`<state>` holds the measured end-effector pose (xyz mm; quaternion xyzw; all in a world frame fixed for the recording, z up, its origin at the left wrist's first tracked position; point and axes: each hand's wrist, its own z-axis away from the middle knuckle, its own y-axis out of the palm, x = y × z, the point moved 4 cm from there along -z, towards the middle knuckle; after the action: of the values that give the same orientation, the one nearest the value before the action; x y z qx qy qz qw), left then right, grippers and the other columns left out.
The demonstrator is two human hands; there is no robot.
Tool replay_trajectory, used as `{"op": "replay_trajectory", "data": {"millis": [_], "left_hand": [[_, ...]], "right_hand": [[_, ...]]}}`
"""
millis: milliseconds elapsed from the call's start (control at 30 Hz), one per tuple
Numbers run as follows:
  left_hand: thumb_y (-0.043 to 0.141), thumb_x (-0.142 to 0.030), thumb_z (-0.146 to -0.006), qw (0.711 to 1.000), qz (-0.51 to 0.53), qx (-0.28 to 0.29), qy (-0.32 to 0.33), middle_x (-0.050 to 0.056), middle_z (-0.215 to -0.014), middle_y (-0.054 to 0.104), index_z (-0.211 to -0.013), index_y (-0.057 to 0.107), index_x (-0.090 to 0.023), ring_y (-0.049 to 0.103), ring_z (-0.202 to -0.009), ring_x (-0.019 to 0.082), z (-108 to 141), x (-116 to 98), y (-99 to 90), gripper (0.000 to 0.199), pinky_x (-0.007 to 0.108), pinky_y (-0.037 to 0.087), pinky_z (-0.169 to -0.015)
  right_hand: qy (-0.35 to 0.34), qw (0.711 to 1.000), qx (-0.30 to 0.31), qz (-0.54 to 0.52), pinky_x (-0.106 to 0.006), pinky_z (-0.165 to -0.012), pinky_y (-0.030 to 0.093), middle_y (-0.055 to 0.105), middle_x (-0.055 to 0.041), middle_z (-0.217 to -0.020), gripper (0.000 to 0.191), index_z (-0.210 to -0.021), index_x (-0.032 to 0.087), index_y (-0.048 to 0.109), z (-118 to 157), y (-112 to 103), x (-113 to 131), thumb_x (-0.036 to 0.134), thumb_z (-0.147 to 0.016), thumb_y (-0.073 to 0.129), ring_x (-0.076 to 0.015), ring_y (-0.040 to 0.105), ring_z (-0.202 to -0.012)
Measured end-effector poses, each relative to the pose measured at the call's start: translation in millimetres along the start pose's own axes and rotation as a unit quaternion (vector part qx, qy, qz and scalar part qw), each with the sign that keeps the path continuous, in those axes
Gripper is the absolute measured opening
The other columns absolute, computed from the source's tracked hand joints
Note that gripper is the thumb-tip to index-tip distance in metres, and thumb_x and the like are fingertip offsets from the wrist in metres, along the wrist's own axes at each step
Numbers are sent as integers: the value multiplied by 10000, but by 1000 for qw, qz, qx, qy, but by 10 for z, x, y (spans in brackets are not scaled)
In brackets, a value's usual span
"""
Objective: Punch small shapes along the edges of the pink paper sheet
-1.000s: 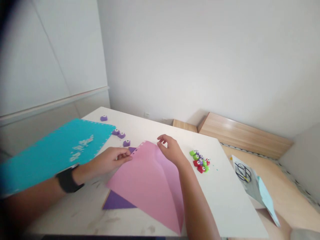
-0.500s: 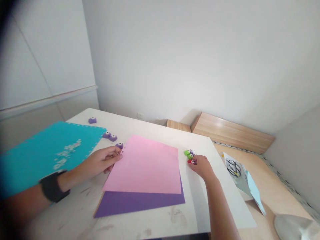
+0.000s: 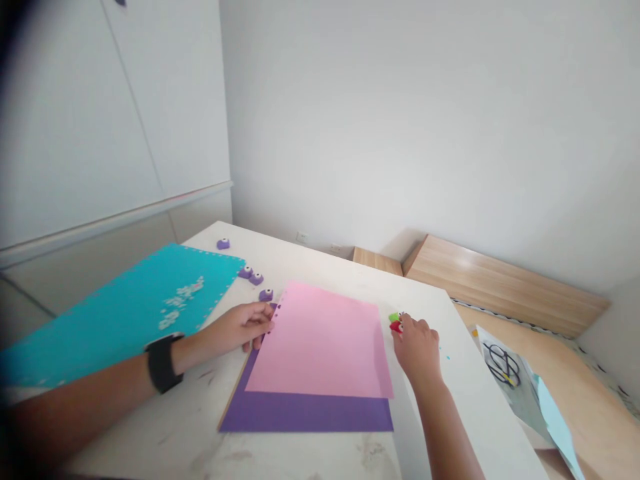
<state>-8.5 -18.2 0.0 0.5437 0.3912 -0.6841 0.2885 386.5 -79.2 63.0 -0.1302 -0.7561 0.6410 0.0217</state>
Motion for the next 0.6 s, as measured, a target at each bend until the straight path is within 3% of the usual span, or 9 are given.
{"op": "replay_trajectory", "data": {"millis": [100, 200, 267, 333, 400, 467, 533, 600], "left_hand": [[631, -559, -831, 1000, 7, -3, -2, 23, -762, 655, -958, 565, -186, 662, -586, 175, 18, -14, 22, 399, 234, 478, -458], [630, -578, -831, 1000, 3, -7, 1, 14, -725, 640, -967, 581, -190, 656, -574, 179, 32, -38, 35, 414, 238, 477, -453], [627, -585, -838, 1000, 1, -3, 4, 6, -700, 626, -967, 590, -192, 649, -569, 179, 42, -53, 39, 415, 241, 479, -459], [618, -587, -852, 1000, 3, 7, 10, 6, -704, 624, -967, 598, -191, 639, -568, 171, 51, -69, 47, 413, 239, 477, -469], [604, -586, -867, 1000, -1, 11, 21, 7, -710, 624, -967, 605, -187, 628, -562, 161, 61, -84, 54, 412, 233, 463, -474], [584, -576, -887, 1000, -9, 10, 27, 5, -710, 621, -972, 604, -180, 622, -558, 158, 71, -96, 60, 406, 231, 455, -479], [567, -552, -908, 999, -19, 8, 28, 9, -740, 633, -1006, 593, -177, 625, -562, 157, 85, -115, 60, 388, 236, 456, -488], [600, -512, -905, 998, -38, -12, 42, 20, -845, 661, -1074, 574, -184, 634, -595, 152, 107, -167, 36, 369, 244, 465, -524]], "right_hand": [[-137, 973, -35, -183, -426, -930, 440, 723, -113, -1050, 194, -1068, 228, 674, 19, -303, 557, 328, -909, 628, -304, 619, -1049], [-270, 895, 34, -354, -414, -1012, 434, 680, -98, -1203, 235, -1080, 262, 686, 97, -520, 1221, 363, -869, 705, -276, 590, -1170], [-319, 862, 81, -386, -454, -1098, 369, 526, -96, -1450, 242, -1042, 280, 713, 113, -602, 1570, 373, -823, 758, -301, 440, -1376], [-346, 856, 109, -369, -524, -1159, 263, 337, -69, -1599, 229, -984, 280, 743, 50, -638, 1797, 365, -778, 799, -342, 237, -1497], [-358, 858, 116, -349, -560, -1165, 218, 317, -72, -1609, 231, -949, 269, 760, -91, -650, 1912, 351, -744, 827, -367, 177, -1512], [-369, 848, 124, -361, -514, -1133, 292, 493, -100, -1479, 226, -935, 252, 766, -244, -646, 1964, 326, -734, 836, -348, 349, -1436], [-382, 824, 148, -391, -418, -1045, 401, 664, -80, -1227, 210, -950, 244, 763, -344, -618, 1994, 300, -756, 818, -281, 564, -1226], [-380, 812, 165, -412, -353, -943, 454, 716, -36, -1028, 208, -975, 242, 756, -377, -574, 2014, 288, -776, 796, -227, 645, -1017]]}}
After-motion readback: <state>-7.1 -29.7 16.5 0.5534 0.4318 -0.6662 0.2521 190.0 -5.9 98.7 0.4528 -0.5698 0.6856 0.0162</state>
